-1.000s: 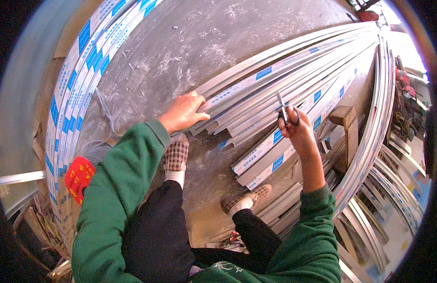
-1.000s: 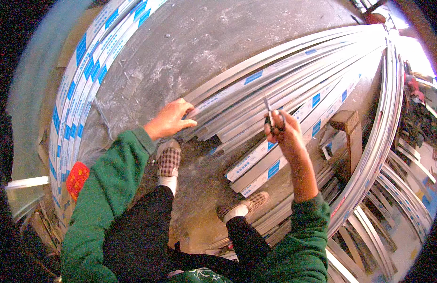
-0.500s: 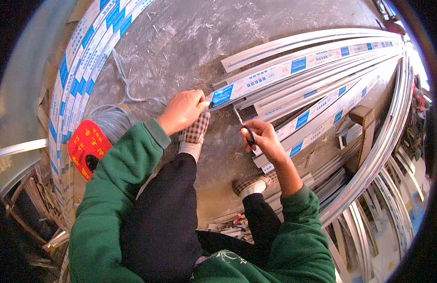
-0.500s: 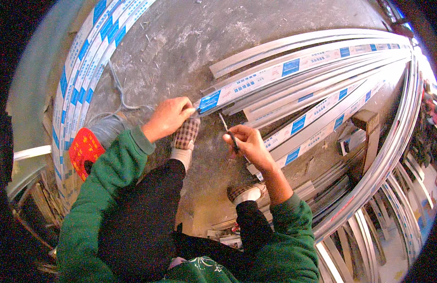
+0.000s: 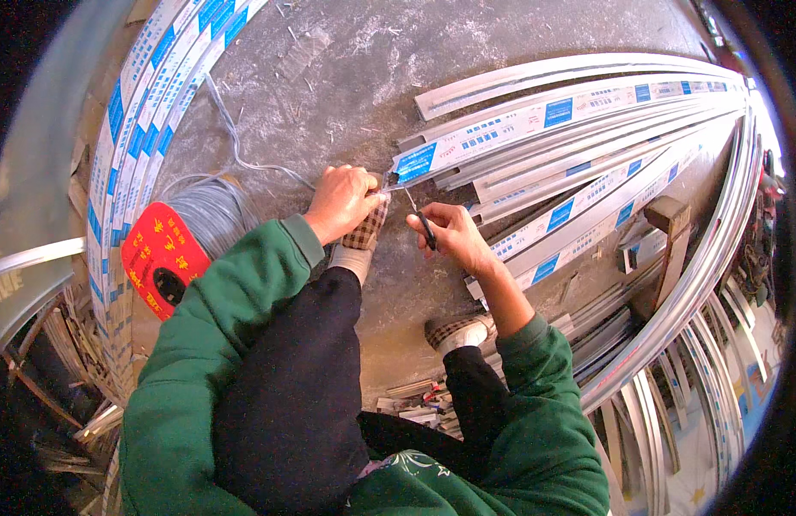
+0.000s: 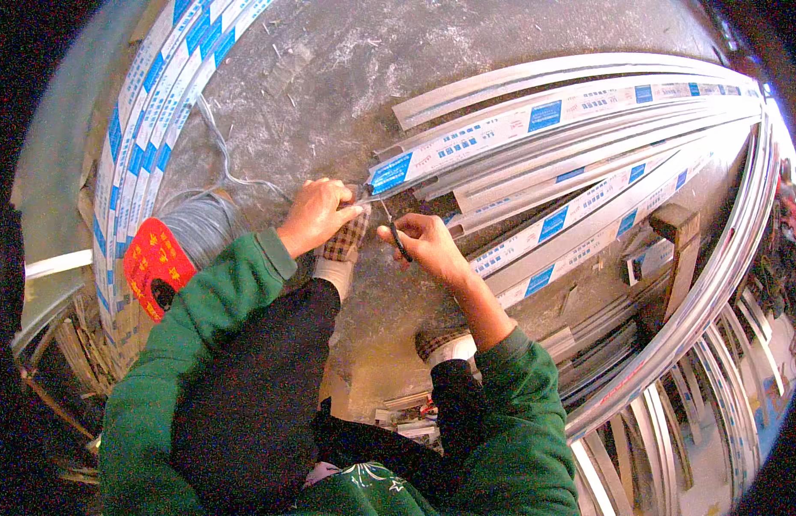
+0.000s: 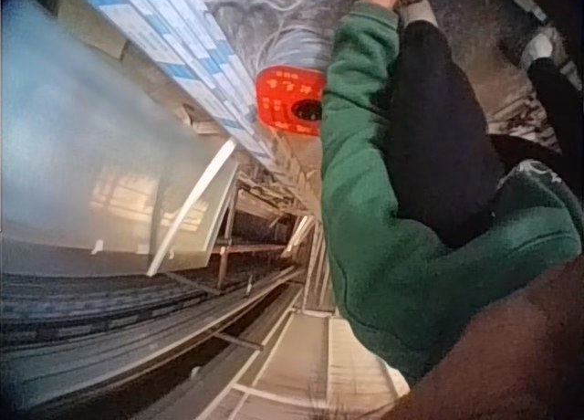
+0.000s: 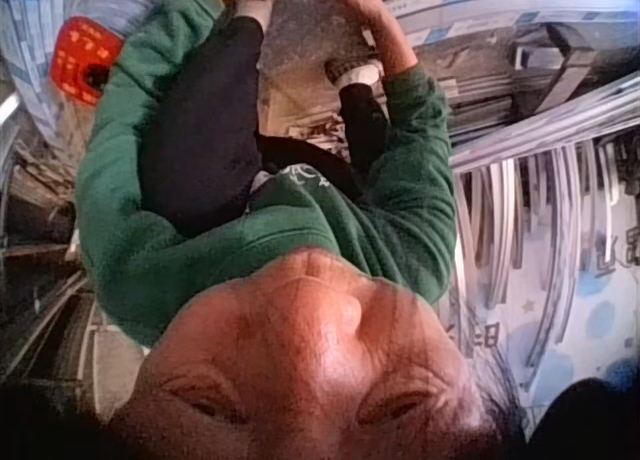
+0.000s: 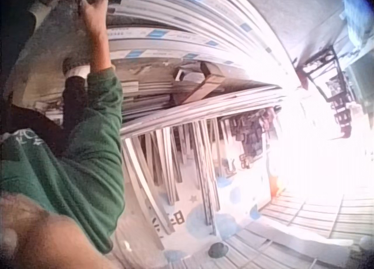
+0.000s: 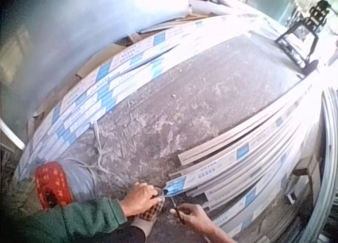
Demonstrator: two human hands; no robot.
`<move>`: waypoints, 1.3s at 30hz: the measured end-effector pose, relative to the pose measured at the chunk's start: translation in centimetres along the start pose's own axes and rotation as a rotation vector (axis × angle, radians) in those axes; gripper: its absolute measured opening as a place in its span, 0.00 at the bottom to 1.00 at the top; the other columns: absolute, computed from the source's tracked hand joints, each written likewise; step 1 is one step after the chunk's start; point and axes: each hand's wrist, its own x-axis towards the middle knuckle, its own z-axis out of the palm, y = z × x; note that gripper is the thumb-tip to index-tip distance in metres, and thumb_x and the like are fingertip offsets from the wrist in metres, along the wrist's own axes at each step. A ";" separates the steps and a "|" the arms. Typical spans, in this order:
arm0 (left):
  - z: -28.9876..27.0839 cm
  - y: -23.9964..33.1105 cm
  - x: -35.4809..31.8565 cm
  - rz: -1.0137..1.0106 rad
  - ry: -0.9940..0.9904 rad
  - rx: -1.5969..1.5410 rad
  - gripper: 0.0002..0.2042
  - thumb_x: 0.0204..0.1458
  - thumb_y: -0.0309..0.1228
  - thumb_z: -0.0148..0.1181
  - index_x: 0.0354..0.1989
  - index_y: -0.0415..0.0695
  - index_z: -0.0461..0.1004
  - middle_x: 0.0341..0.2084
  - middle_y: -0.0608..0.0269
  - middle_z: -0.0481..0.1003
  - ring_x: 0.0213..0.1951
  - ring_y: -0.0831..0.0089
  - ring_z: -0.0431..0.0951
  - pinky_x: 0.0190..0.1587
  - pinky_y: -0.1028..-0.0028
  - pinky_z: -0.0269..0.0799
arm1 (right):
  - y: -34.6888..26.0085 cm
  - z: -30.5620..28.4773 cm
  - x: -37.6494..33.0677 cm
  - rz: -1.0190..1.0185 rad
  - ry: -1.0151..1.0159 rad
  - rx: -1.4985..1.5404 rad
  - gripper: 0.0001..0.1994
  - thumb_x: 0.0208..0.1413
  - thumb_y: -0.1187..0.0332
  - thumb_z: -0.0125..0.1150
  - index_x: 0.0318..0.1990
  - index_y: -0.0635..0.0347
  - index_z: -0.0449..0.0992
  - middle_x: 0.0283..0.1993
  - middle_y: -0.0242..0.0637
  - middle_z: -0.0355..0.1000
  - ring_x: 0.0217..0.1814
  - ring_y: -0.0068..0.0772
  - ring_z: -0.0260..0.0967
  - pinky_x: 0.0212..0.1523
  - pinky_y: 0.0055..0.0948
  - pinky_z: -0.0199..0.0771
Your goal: The person sits on the floor and repeatedly cuts lengths of gray cable using scissors. The person pulls cable from a red spool, measures a length, and cuts it, then places the cut piece aside.
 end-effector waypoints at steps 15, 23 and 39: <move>-0.3 0.6 -0.1 -0.017 -0.066 -0.042 0.11 0.47 0.40 0.64 0.26 0.45 0.81 0.26 0.53 0.77 0.35 0.53 0.78 0.39 0.56 0.70 | 0.5 1.0 2.0 -0.013 0.080 0.039 0.20 0.57 0.53 0.65 0.27 0.63 0.76 0.18 0.29 0.69 0.19 0.19 0.65 0.20 0.22 0.63; -3.0 1.7 -1.7 0.035 0.031 -0.024 0.09 0.47 0.36 0.62 0.26 0.43 0.81 0.26 0.55 0.75 0.36 0.55 0.74 0.40 0.58 0.70 | 0.5 1.2 -0.5 -0.007 -0.049 -0.062 0.14 0.61 0.57 0.61 0.33 0.61 0.75 0.21 0.29 0.71 0.21 0.17 0.67 0.21 0.19 0.60; -17.9 17.2 -14.3 0.659 0.457 -0.816 0.10 0.60 0.29 0.55 0.48 0.41 0.75 0.44 0.55 0.74 0.49 0.57 0.74 0.51 0.64 0.69 | -17.8 7.8 -19.6 -0.575 0.175 0.172 0.18 0.52 0.73 0.68 0.50 0.60 0.70 0.36 0.31 0.76 0.28 0.15 0.68 0.25 0.16 0.66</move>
